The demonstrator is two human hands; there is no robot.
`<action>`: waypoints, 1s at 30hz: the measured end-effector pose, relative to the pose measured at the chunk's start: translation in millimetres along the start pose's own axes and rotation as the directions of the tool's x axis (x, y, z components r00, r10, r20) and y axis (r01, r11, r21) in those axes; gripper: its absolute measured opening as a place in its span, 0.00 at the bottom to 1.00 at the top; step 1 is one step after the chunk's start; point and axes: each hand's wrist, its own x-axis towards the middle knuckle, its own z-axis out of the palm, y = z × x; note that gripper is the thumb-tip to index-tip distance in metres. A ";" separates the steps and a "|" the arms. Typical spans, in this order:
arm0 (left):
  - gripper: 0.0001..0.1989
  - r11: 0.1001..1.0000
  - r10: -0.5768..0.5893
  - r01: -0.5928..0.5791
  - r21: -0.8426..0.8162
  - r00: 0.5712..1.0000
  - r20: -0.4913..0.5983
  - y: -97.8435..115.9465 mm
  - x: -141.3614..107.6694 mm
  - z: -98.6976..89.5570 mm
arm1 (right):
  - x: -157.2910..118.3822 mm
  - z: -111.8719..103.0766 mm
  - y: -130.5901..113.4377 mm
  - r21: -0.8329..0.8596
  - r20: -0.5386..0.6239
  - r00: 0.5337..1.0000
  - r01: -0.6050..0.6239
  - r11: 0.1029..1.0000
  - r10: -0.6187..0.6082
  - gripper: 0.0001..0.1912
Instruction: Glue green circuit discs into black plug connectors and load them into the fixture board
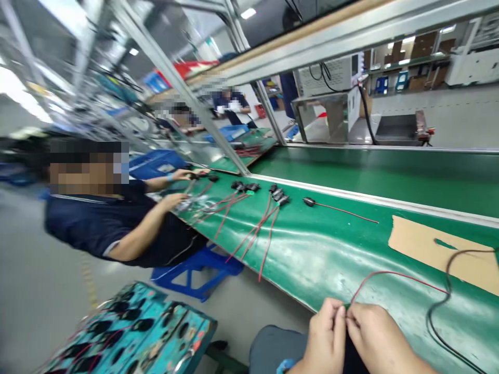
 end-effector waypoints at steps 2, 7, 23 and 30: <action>0.16 0.997 0.012 -0.009 0.071 0.999 -0.037 -12.8 0.3 8.8 | 1.3 5.8 7.2 -0.001 0.010 1.000 0.006 1.000 -0.006 0.18; 0.18 0.992 0.045 -0.034 0.123 0.995 -0.087 -31.9 -0.2 21.9 | 0.1 5.8 5.3 0.022 0.012 0.999 0.038 0.999 -0.038 0.17; 0.09 0.998 0.060 -0.061 -0.032 0.997 -0.049 16.5 0.4 -16.5 | -8.2 -23.7 -28.3 -0.152 -0.015 1.000 0.023 0.988 -0.026 0.06; 0.07 0.995 0.101 -0.102 0.001 0.990 -0.102 16.1 0.2 -22.9 | -14.5 -31.5 -31.4 -0.121 -0.040 0.988 0.144 0.982 -0.150 0.07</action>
